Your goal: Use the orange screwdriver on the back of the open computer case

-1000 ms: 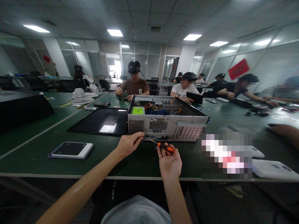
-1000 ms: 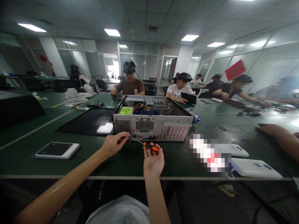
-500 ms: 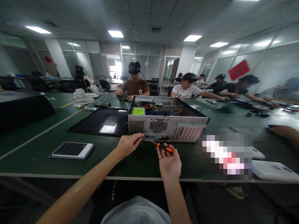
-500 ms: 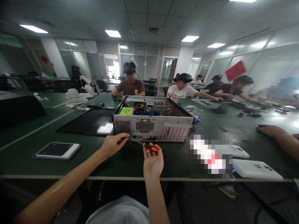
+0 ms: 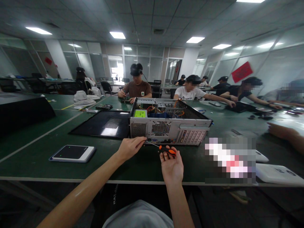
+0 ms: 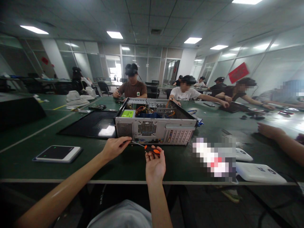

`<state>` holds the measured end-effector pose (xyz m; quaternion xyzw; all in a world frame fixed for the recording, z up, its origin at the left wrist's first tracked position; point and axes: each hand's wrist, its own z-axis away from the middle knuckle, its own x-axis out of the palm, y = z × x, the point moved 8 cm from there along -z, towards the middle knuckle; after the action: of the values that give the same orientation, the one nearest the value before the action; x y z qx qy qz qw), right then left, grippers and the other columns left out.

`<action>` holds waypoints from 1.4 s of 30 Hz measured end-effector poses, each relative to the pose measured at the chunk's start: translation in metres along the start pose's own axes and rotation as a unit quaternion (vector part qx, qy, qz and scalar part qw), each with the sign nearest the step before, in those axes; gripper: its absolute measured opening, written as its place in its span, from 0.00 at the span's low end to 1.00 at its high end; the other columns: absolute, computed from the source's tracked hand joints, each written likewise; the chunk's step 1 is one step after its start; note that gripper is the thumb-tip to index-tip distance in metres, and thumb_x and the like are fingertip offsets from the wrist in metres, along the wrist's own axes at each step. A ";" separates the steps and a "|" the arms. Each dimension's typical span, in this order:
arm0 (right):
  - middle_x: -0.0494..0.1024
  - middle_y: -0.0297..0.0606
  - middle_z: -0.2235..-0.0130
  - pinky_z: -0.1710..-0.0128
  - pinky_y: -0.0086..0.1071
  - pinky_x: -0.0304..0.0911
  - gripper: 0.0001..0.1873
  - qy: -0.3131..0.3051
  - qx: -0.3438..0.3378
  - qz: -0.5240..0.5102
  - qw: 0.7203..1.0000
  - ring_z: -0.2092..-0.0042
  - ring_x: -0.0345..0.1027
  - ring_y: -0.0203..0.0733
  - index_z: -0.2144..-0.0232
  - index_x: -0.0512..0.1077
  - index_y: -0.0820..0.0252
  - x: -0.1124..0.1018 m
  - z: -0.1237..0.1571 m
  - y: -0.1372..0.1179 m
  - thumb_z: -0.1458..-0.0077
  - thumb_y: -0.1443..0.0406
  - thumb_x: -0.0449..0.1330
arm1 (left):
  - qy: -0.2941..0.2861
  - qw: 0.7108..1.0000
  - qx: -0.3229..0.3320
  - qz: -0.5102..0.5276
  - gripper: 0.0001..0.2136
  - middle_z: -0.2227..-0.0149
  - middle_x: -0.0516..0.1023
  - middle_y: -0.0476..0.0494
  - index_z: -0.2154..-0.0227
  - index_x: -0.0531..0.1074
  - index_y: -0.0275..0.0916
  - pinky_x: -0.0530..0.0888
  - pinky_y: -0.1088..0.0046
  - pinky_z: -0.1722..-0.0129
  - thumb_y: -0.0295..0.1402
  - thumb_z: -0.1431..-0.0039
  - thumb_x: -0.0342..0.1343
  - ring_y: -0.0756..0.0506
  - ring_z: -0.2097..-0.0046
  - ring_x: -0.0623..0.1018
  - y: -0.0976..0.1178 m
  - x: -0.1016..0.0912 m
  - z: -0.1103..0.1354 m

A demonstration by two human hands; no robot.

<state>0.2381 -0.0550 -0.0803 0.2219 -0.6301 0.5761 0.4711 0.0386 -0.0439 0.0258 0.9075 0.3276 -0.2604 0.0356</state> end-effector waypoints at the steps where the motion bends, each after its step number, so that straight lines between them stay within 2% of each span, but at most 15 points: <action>1: 0.83 0.32 0.60 0.58 0.39 0.72 0.12 -0.001 -0.001 0.001 1.000 0.67 0.73 0.37 0.64 0.75 0.53 0.001 0.001 -0.001 0.43 0.53 0.64 | 0.002 1.000 0.003 -0.002 0.08 0.60 0.86 0.45 0.52 0.75 0.39 0.80 0.79 0.67 0.31 0.27 0.52 0.50 0.66 0.86 0.000 -0.001 0.000; 4: 0.83 0.33 0.59 0.61 0.35 0.71 0.14 -0.022 -0.018 0.017 0.999 0.68 0.71 0.35 0.61 0.77 0.54 0.012 0.008 -0.004 0.43 0.53 0.65 | 0.000 1.000 0.010 -0.014 0.09 0.60 0.87 0.45 0.52 0.76 0.39 0.80 0.79 0.67 0.30 0.28 0.53 0.49 0.65 0.86 -0.003 -0.003 0.000; 6: 0.82 0.35 0.57 0.62 0.33 0.69 0.16 -0.074 -0.067 0.051 0.994 0.67 0.71 0.35 0.58 0.77 0.54 0.027 0.018 -0.010 0.43 0.52 0.66 | 0.002 1.000 0.008 -0.026 0.09 0.60 0.87 0.45 0.51 0.76 0.40 0.81 0.78 0.66 0.30 0.29 0.53 0.49 0.65 0.86 -0.008 -0.007 -0.001; 8: 0.82 0.37 0.54 0.60 0.34 0.69 0.17 -0.139 -0.136 0.094 0.976 0.65 0.72 0.36 0.55 0.78 0.54 0.047 0.035 -0.017 0.41 0.52 0.65 | 0.011 0.999 0.002 -0.041 0.09 0.60 0.87 0.46 0.51 0.76 0.40 0.81 0.78 0.65 0.30 0.29 0.54 0.49 0.67 0.86 -0.014 -0.011 -0.001; 10: 0.80 0.38 0.51 0.58 0.35 0.69 0.16 -0.182 -0.175 0.140 0.957 0.65 0.72 0.37 0.53 0.78 0.52 0.063 0.052 -0.017 0.37 0.51 0.62 | 0.030 0.998 -0.009 -0.054 0.08 0.61 0.87 0.46 0.51 0.76 0.40 0.80 0.78 0.67 0.31 0.29 0.54 0.50 0.70 0.85 -0.021 -0.017 -0.002; 13: 0.80 0.39 0.52 0.53 0.36 0.70 0.15 -0.234 -0.213 0.249 0.916 0.60 0.73 0.39 0.50 0.78 0.52 0.089 0.075 -0.013 0.34 0.55 0.60 | 0.075 0.995 -0.035 -0.060 0.10 0.63 0.87 0.46 0.49 0.72 0.39 0.78 0.79 0.72 0.34 0.29 0.56 0.52 0.76 0.81 -0.031 -0.026 -0.003; 15: 0.77 0.41 0.46 0.49 0.38 0.70 0.13 -0.293 -0.224 0.292 0.882 0.52 0.73 0.43 0.50 0.79 0.50 0.109 0.088 -0.009 0.35 0.58 0.61 | 0.113 0.990 -0.062 -0.055 0.14 0.63 0.87 0.46 0.45 0.68 0.38 0.75 0.81 0.75 0.34 0.29 0.57 0.54 0.79 0.77 -0.040 -0.033 -0.004; 17: 0.76 0.40 0.45 0.43 0.42 0.68 0.13 -0.348 -0.243 0.331 0.843 0.45 0.71 0.46 0.49 0.78 0.48 0.128 0.099 -0.005 0.35 0.61 0.62 | 0.143 0.985 -0.088 -0.044 0.18 0.62 0.86 0.46 0.41 0.64 0.39 0.73 0.82 0.76 0.34 0.30 0.57 0.56 0.80 0.75 -0.047 -0.039 -0.006; 19: 0.76 0.39 0.45 0.38 0.44 0.64 0.16 -0.393 -0.270 0.371 0.797 0.42 0.70 0.46 0.47 0.77 0.46 0.146 0.107 0.000 0.36 0.63 0.63 | 0.159 0.981 -0.109 -0.029 0.21 0.60 0.86 0.46 0.39 0.61 0.40 0.72 0.82 0.77 0.34 0.30 0.57 0.56 0.79 0.75 -0.053 -0.042 -0.008; 22: 0.76 0.39 0.44 0.37 0.42 0.63 0.17 -0.419 -0.299 0.388 0.764 0.41 0.70 0.45 0.46 0.77 0.46 0.162 0.112 0.004 0.37 0.63 0.64 | 0.164 0.979 -0.123 0.001 0.24 0.58 0.85 0.46 0.36 0.58 0.42 0.72 0.82 0.77 0.35 0.31 0.58 0.56 0.78 0.75 -0.057 -0.044 -0.013; 27: 0.76 0.41 0.45 0.38 0.41 0.64 0.16 -0.426 -0.310 0.395 0.752 0.42 0.70 0.45 0.47 0.77 0.48 0.173 0.114 0.010 0.37 0.62 0.64 | 0.145 0.980 -0.134 0.023 0.25 0.58 0.85 0.46 0.35 0.58 0.44 0.71 0.82 0.76 0.37 0.30 0.58 0.56 0.77 0.75 -0.059 -0.042 -0.015; 37: 0.75 0.42 0.45 0.37 0.41 0.63 0.14 -0.422 -0.315 0.431 0.732 0.41 0.69 0.44 0.49 0.77 0.52 0.177 0.120 0.020 0.38 0.63 0.64 | 0.177 0.963 -0.200 0.044 0.27 0.60 0.84 0.48 0.37 0.60 0.44 0.68 0.85 0.79 0.37 0.34 0.62 0.57 0.78 0.74 -0.067 -0.043 -0.013; 42: 0.76 0.41 0.46 0.39 0.39 0.66 0.14 -0.406 -0.327 0.423 0.741 0.43 0.71 0.44 0.52 0.77 0.53 0.177 0.120 0.022 0.41 0.65 0.67 | 0.186 0.961 -0.196 0.061 0.27 0.60 0.84 0.50 0.38 0.61 0.45 0.67 0.85 0.80 0.35 0.36 0.63 0.57 0.79 0.73 -0.068 -0.044 -0.012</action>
<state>0.0982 -0.1156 0.0711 -0.0221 -0.9405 0.3299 -0.0781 -0.0261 -0.0130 0.0648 0.9335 0.3168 -0.0154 0.1673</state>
